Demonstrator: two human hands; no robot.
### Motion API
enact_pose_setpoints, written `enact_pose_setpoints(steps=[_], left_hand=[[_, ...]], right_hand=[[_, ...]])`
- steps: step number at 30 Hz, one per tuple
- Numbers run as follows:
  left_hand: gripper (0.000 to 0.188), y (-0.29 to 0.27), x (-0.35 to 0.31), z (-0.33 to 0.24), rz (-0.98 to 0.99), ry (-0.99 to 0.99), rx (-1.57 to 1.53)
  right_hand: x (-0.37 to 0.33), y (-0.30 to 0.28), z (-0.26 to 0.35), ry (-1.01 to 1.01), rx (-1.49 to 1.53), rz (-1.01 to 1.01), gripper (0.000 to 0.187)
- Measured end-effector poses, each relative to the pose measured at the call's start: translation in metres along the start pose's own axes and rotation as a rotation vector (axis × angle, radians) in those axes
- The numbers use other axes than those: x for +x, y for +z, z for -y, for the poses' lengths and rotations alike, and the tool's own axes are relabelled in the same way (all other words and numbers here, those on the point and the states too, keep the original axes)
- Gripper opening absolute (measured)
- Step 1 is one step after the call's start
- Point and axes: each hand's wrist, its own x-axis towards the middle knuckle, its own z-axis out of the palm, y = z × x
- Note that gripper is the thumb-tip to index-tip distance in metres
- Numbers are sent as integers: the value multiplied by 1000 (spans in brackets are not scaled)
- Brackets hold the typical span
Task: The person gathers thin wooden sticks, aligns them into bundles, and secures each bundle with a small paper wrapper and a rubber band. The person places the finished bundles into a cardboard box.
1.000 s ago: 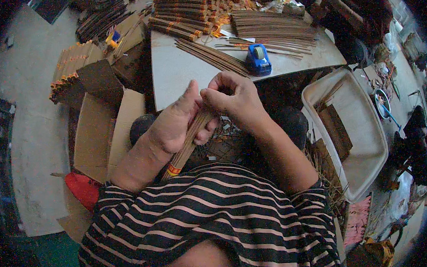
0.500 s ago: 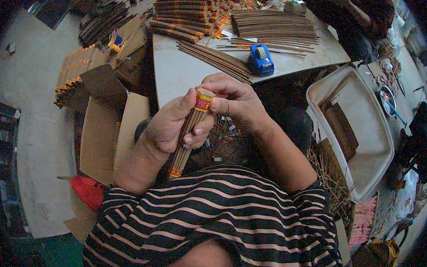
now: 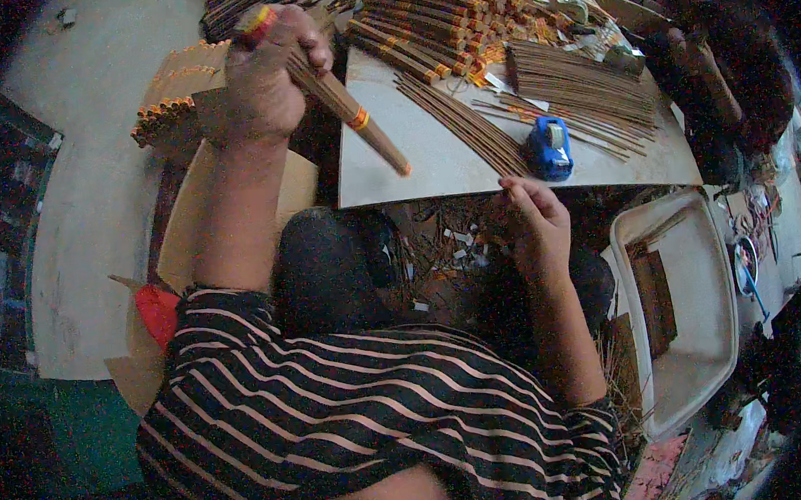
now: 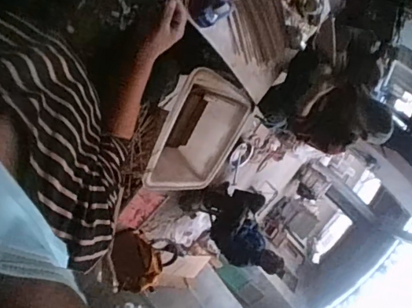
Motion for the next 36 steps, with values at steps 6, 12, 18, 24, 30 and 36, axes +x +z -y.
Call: enact_pose_setpoints(steps=[6, 12, 18, 24, 30, 36], left_hand=[[16, -17, -6, 81, -189, -100, 102], [20, -22, 2, 96, -218, -135, 158], [20, -33, 2, 118, -188, -133, 208], [27, -35, 0, 80, -428, -286, -165], [26, -40, -34, 54, -466, -491, -356], [24, -57, -94, 52, -457, -653, -532]], right_hand=[[0, -29, -20, 49, -105, -181, 18], [2, -43, -23, 43, -43, -192, 15], [-1, -26, -24, 111, -138, -144, 16], [8, 30, -24, -40, -677, 169, 39], [12, 93, -33, 313, -830, 475, 40], [-11, 137, -33, 663, -553, 531, 29]])
